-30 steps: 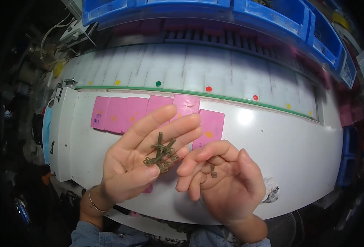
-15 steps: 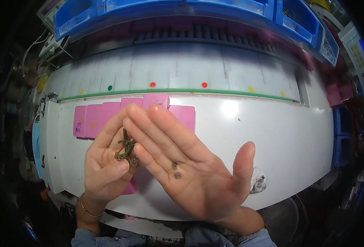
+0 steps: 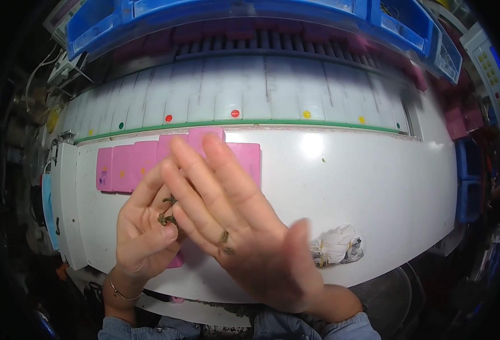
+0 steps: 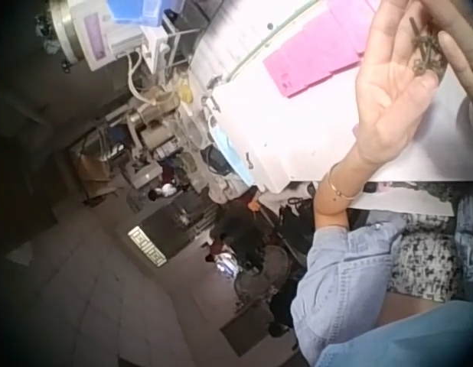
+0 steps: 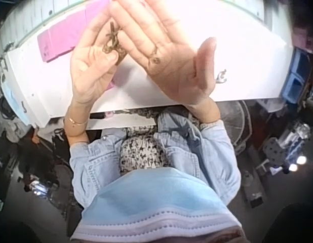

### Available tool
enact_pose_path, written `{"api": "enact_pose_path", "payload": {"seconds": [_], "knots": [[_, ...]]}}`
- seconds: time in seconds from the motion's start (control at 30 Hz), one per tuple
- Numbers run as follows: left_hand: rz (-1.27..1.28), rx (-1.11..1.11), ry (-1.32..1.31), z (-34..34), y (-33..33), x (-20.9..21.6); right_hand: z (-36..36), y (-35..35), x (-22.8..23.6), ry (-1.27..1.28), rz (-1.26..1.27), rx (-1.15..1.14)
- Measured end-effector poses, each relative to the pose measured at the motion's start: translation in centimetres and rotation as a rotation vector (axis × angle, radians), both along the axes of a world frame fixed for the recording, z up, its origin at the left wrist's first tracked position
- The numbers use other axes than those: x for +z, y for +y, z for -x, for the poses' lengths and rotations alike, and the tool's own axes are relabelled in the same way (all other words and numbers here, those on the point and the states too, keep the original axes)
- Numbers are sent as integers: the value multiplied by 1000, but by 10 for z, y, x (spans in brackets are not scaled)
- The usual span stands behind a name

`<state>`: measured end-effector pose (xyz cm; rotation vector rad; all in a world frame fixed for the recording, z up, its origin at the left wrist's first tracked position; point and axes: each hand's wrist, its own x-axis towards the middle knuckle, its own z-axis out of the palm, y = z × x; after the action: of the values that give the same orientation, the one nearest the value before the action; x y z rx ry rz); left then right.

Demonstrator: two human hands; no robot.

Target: Assembling small metal parts using pink molds and various components in a workshop environment.

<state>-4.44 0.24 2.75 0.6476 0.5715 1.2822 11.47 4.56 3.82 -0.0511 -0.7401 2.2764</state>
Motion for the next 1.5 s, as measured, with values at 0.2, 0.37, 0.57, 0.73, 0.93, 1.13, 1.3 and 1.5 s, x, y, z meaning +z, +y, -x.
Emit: {"api": "enact_pose_path", "payload": {"seconds": [0.2, 0.37, 0.57, 0.73, 0.93, 1.13, 1.3, 1.5], "knots": [[13, 13, 18, -1, 2, 0, 4, -4, 3, -80, 76, -120], [27, 20, 25, -2, 1, -1, 4, -4, 12, -105, 223, -153], [31, 43, 3, -3, -1, -6, 4, -5, 7, -94, 210, -130], [48, 45, 5, -3, -2, -5, 6, -7, 8, -132, 160, -150], [177, -57, -251, 0, -2, -15, 5, -5, -1, -192, 23, -144], [390, -187, -399, -17, -9, -21, 5, -7, -12, -216, -152, -271], [401, -136, -351, -20, -11, -19, 3, -7, -25, -212, -194, -357], [387, -167, -499, -28, -14, -31, 11, -15, -27, -524, -699, -383]]}}
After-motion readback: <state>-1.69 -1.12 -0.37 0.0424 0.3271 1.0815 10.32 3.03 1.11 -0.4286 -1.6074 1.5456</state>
